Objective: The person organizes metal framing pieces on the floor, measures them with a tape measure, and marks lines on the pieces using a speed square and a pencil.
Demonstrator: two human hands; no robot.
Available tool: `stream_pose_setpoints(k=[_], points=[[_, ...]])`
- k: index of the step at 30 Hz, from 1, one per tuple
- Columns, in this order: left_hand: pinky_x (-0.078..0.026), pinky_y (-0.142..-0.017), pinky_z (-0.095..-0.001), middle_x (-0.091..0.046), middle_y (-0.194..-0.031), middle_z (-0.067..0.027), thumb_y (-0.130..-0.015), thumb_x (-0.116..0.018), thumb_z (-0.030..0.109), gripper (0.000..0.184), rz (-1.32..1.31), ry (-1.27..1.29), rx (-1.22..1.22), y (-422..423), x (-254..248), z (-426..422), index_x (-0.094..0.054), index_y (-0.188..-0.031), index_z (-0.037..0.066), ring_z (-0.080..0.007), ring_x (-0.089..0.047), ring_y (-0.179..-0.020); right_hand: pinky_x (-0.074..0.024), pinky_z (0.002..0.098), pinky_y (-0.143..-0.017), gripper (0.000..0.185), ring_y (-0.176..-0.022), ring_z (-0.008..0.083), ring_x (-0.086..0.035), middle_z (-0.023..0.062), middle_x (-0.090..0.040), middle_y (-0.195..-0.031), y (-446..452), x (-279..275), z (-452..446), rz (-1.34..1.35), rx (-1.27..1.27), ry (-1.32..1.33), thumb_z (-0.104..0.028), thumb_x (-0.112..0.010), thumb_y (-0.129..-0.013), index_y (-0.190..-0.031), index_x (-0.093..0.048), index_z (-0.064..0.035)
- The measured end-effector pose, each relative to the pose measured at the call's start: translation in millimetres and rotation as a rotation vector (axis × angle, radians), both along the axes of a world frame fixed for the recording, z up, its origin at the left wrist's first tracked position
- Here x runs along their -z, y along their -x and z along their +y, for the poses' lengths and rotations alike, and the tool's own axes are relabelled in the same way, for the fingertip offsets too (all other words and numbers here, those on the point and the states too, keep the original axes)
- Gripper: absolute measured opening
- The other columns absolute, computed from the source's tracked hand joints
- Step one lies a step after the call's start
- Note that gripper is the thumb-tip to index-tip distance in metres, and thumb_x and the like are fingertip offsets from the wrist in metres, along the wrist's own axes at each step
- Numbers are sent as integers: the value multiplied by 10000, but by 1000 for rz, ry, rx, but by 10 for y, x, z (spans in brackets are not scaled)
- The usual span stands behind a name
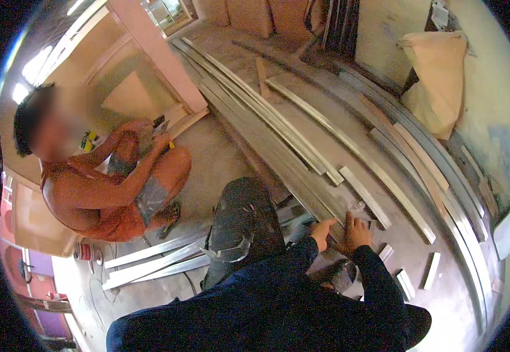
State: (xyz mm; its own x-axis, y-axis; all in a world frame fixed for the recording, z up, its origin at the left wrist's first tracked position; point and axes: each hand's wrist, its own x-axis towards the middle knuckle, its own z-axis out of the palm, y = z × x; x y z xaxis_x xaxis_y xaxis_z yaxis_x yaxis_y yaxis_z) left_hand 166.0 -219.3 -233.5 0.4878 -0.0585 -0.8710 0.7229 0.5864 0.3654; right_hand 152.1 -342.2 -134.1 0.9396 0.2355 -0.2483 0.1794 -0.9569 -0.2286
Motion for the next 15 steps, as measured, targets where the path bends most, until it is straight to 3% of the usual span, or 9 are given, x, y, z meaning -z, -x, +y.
stream_pose_setpoints(k=[4,5,7,11,12,13,15], points=[[-437,-866,-410,-576,-1108,-111,-779,-661,250,443,-149,-260,24,87,-36,4,-527,-1141,33,-248,-546,-988,-440,444,-898,1141,-1083,389,-499,237,-497,-1161,-76,80,11,55,26,-20,-478,-783,-525,-1401,-205,-30],[-355,-952,-420,-410,-1273,-158,-757,-692,248,681,-147,-156,35,65,285,54,-311,-1272,15,-276,-433,-1134,-443,440,-895,1143,-1078,386,-502,234,-499,-1157,-84,158,4,45,-2,-13,-486,-783,-526,-1401,-206,-31],[-274,-1038,-431,-243,-1437,-205,-736,-724,245,950,-137,-57,59,81,381,65,-96,-1404,-3,-305,-320,-1281,-430,437,-917,1143,-1073,386,-501,230,-506,-1143,-129,332,-38,63,-42,-1,-482,-792,-523,-1400,-213,-31],[-298,-1020,-414,-316,-1380,-188,-734,-735,253,920,-91,-325,-3,140,-556,51,-130,-1392,33,-286,-356,-1234,-392,426,-952,1065,-1104,375,-470,220,-467,-1193,-72,969,-171,-86,-48,-6,-432,-793,-566,-1398,-243,-59],[-298,-1020,-414,-316,-1380,-188,-734,-735,253,920,-78,-319,25,153,-437,48,-130,-1392,33,-286,-356,-1234,-392,426,-952,1065,-1104,375,-470,220,-467,-1193,-42,1007,-206,-69,-23,-1,-432,-793,-566,-1398,-243,-59],[-340,-804,-348,-398,-1077,-78,-745,-715,241,641,-121,-351,7,157,-318,51,-314,-1225,98,-199,-397,-941,-390,433,-946,1042,-1109,377,-463,215,-460,-1195,-43,1055,-206,-126,-44,-53,-424,-789,-578,-1396,-250,-68],[-354,-575,-240,-468,-757,72,-756,-710,237,318,-106,-316,-33,166,-590,2,-492,-978,171,-55,-415,-643,-388,440,-941,1020,-1114,379,-456,211,-454,-1197,22,1123,-209,-176,-52,-95,-417,-785,-590,-1394,-257,-78]])
